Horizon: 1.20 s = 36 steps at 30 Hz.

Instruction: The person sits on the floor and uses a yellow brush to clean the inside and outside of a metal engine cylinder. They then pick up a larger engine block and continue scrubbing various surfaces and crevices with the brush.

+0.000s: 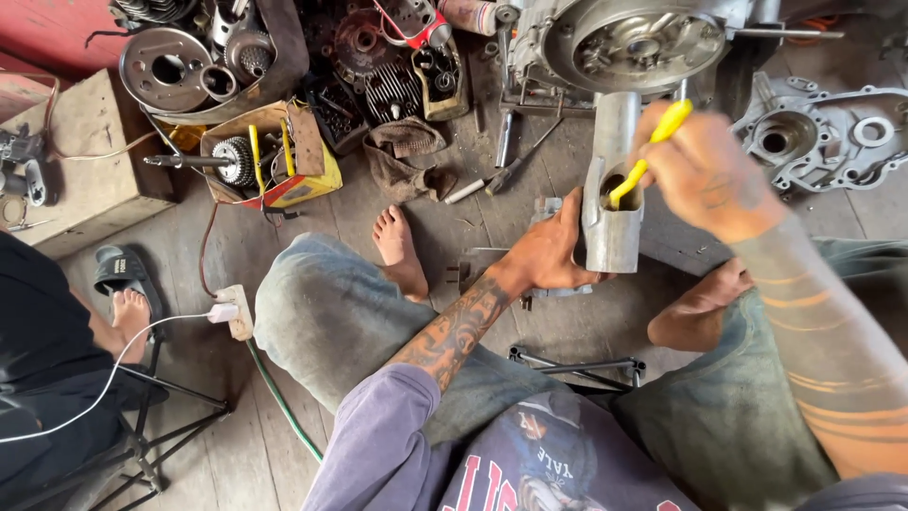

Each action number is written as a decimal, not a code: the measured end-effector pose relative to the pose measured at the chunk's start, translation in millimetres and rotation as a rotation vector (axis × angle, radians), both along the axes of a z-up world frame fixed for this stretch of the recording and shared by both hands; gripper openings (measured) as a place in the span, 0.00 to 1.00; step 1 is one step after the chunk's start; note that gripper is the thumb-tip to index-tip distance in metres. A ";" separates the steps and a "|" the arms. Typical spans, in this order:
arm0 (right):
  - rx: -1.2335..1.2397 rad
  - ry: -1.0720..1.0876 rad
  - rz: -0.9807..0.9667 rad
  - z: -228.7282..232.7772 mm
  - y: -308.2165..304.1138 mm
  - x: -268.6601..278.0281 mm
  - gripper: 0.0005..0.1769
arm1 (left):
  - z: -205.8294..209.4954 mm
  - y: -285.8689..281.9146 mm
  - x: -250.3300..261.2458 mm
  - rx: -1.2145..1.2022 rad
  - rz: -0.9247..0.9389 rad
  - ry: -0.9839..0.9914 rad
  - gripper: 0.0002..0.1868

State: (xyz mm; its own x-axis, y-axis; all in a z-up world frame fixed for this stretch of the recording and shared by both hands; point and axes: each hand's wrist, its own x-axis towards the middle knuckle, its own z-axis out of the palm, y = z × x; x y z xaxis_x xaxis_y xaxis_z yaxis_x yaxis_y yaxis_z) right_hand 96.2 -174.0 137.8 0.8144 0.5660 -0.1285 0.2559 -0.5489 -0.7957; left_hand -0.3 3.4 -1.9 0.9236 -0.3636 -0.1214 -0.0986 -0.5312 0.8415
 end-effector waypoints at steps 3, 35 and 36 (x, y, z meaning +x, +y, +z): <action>-0.066 0.040 -0.055 16.8 0.9 -6.3 0.13 | 0.7 -1.9 0.6 -0.009 0.009 -0.007 0.62; 0.071 -0.045 0.070 32.5 2.2 -13.7 0.07 | -13.3 0.1 -2.1 0.027 -0.027 -0.026 0.68; 0.034 -0.028 0.063 35.8 2.3 -13.6 0.07 | -15.5 -1.2 -2.9 0.021 -0.025 -0.040 0.68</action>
State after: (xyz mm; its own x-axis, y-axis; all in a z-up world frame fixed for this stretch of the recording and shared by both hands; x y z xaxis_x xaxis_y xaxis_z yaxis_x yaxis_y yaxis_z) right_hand 82.5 -171.7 173.6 0.7802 0.6197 -0.0858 0.3117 -0.5039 -0.8056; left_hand -3.2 2.2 -17.4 0.9186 -0.3842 -0.0924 -0.1451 -0.5454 0.8255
